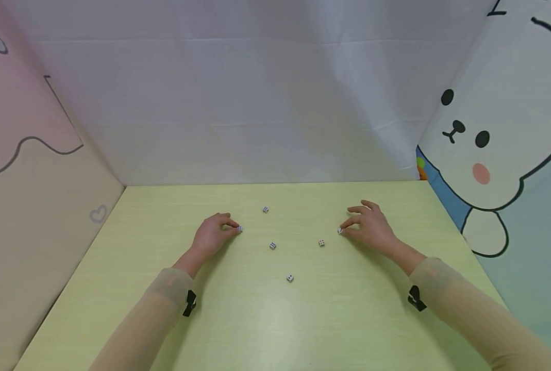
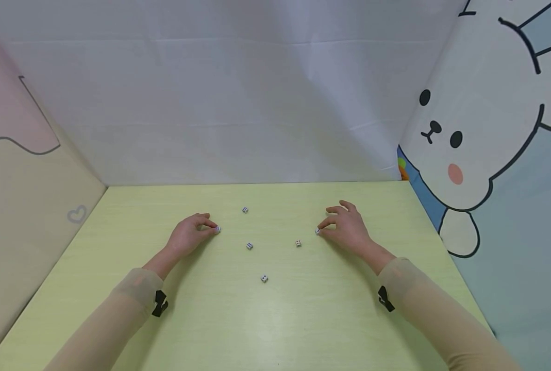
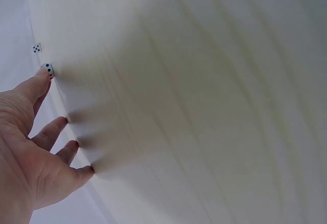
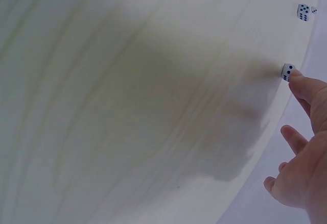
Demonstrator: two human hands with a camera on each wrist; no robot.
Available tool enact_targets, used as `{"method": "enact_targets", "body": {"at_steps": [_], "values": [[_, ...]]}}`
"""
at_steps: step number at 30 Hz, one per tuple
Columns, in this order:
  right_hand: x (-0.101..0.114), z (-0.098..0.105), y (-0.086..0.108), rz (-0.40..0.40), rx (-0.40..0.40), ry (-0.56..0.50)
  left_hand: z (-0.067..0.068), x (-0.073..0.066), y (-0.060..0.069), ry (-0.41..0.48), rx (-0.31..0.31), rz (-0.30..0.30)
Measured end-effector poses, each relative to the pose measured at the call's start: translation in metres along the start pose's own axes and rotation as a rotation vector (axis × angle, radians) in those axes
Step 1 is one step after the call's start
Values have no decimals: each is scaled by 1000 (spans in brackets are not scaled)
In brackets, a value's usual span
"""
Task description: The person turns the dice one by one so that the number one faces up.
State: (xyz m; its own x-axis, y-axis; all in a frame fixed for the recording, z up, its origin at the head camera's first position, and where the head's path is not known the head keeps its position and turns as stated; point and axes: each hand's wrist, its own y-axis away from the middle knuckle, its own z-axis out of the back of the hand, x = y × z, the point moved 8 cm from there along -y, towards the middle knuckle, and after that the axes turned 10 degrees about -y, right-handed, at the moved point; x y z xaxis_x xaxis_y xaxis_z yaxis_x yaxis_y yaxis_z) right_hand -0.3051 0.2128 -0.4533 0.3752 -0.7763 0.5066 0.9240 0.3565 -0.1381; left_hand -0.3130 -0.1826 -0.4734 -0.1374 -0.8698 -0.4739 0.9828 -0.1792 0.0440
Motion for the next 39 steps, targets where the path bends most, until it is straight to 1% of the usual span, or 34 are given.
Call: {"method": "enact_targets", "body": {"at_steps": [10,17,21,23,26,30,34,37,39], "values": [[-2,-2,0,-25,7,-10,-1,1,0,5,0,-3],[-2,-2,-1,-26,12,16,-2,3,-1,-3,-2,-2],[-3,-1,-1,-26,-6,-1,-2,2,-1,-5,-7,-5],[-3,1,0,-35,-24,-40,-1,2,-1,-4,-8,-6],[-4,5,3,-70,-50,-151,-1,1,-1,-4,-7,-5],[-6,15,7,-143,-81,-340,-1,2,-1,-8,-9,-4],[-11,21,9,-210,-107,-459,0,2,0,-4,-15,-4],[-16,22,11,-249,-128,-540,0,1,1,-1,-16,-5],[-18,21,13,-279,-144,-615,0,1,1,0,-18,-7]]}}
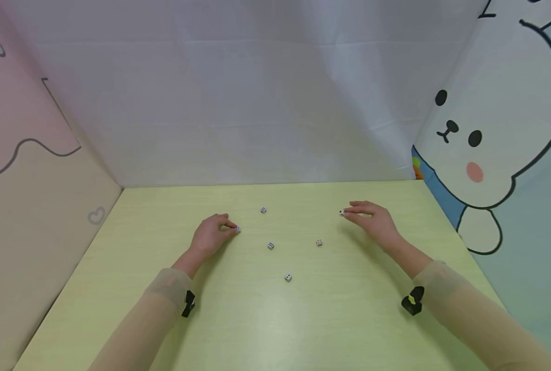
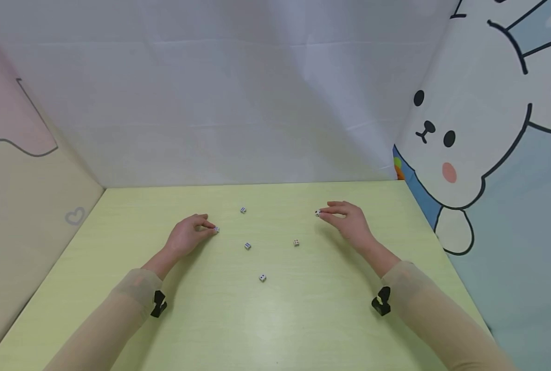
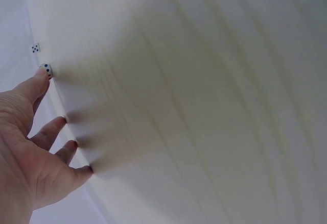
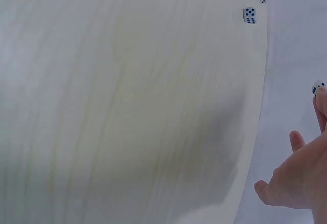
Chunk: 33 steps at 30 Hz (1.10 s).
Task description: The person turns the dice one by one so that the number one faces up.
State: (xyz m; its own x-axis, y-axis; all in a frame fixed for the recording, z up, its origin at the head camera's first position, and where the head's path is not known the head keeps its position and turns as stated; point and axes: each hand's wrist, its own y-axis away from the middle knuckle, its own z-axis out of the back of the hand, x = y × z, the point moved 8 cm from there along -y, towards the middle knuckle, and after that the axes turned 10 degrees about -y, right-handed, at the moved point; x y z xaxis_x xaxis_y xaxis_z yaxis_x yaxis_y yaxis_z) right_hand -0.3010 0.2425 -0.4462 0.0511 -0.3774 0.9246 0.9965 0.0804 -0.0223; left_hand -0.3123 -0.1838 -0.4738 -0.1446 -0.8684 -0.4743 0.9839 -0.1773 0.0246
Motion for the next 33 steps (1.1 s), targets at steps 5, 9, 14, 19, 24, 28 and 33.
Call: {"method": "enact_targets", "body": {"at_steps": [5,9,14,19,24,28,33], "values": [[-7,-1,5,-76,-48,-197,-1,1,-2,-4,-1,-2],[-11,-3,7,-81,-85,-295,-2,1,-2,-2,1,-2],[-18,-6,4,-40,-114,-267,-1,2,-2,13,8,7],[-22,-10,-2,20,-135,-54,-2,3,-3,9,12,12],[-24,-17,-3,55,-131,129,-3,3,-3,-1,8,4],[-27,-21,-2,44,-117,173,-3,3,-4,0,10,7],[-30,-22,1,11,-107,196,-3,3,-4,7,15,12]]}}
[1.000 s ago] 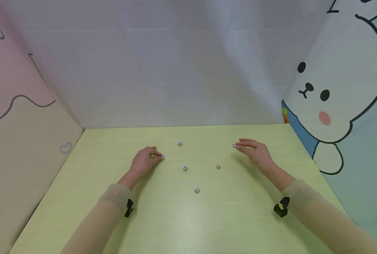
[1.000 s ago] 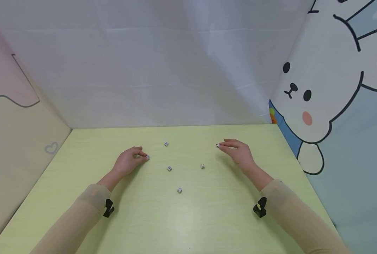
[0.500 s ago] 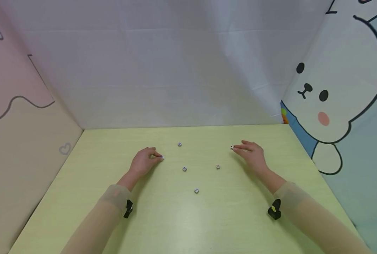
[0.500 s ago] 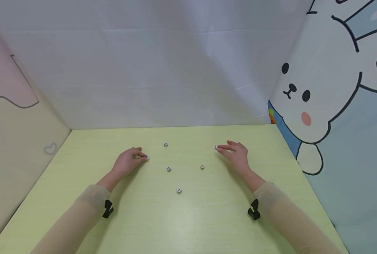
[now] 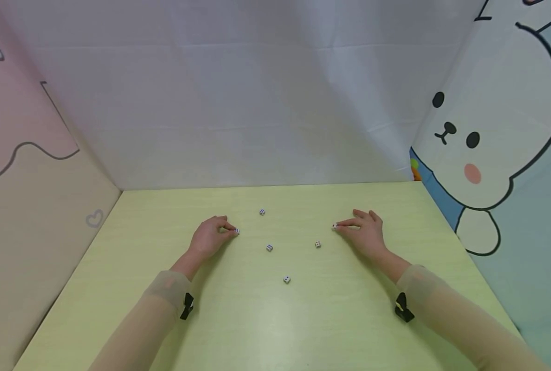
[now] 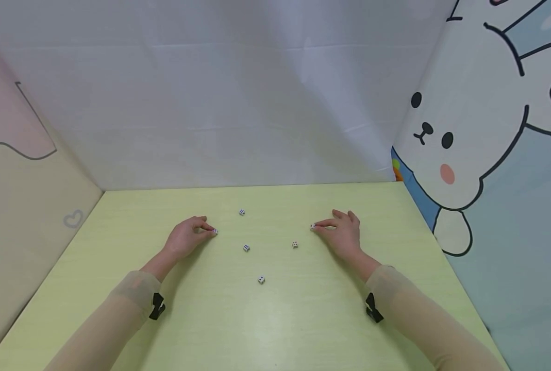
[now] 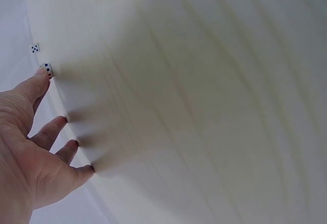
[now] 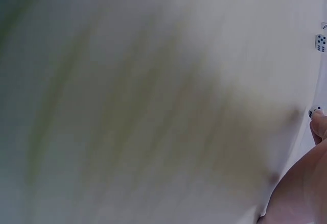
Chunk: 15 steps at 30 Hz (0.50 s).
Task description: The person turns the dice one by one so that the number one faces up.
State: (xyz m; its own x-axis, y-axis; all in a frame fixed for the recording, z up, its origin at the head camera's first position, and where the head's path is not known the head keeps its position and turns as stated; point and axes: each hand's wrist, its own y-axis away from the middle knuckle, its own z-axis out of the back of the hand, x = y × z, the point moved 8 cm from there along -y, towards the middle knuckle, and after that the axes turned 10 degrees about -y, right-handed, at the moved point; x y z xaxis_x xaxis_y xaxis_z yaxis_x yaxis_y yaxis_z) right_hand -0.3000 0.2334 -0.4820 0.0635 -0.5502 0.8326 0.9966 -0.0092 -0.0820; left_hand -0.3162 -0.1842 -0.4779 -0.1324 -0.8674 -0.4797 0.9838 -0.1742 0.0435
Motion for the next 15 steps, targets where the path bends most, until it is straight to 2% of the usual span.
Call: {"method": "enact_targets", "body": {"at_steps": [5,15], "values": [[0,0,1,10,15,53,0,0,0,-2,0,-5],[5,1,4,83,45,108,1,-1,0,-2,0,-5]]}}
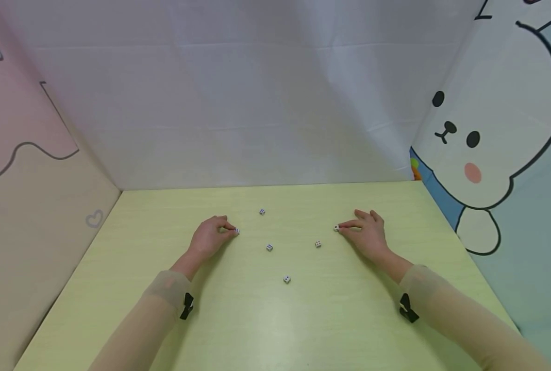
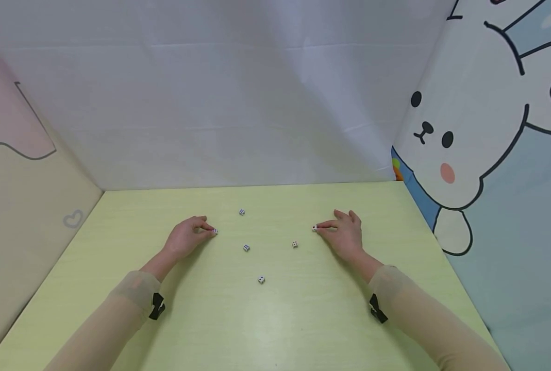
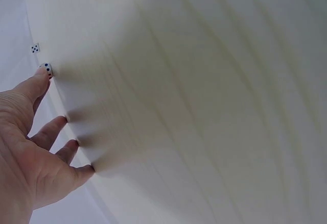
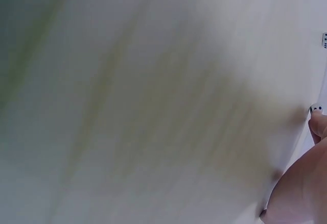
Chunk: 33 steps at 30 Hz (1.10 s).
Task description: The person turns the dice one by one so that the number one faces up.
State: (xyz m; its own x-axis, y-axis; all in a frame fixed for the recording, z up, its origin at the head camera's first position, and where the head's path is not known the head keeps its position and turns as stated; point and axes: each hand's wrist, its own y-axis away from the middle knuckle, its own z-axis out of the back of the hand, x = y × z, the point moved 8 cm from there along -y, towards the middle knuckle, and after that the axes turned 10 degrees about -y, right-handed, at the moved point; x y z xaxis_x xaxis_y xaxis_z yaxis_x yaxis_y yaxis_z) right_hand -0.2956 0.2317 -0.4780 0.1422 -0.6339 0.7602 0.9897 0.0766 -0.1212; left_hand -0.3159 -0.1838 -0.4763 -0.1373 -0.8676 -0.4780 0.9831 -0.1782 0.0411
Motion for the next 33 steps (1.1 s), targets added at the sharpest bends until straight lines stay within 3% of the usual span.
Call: {"method": "enact_targets", "body": {"at_steps": [14,23,33], "values": [[-3,3,2,21,18,9,0,-1,1,-23,-8,-5],[5,4,-1,81,34,19,0,0,0,-14,-16,-11],[8,1,-4,77,51,33,-3,3,-2,3,-17,-14]]}}
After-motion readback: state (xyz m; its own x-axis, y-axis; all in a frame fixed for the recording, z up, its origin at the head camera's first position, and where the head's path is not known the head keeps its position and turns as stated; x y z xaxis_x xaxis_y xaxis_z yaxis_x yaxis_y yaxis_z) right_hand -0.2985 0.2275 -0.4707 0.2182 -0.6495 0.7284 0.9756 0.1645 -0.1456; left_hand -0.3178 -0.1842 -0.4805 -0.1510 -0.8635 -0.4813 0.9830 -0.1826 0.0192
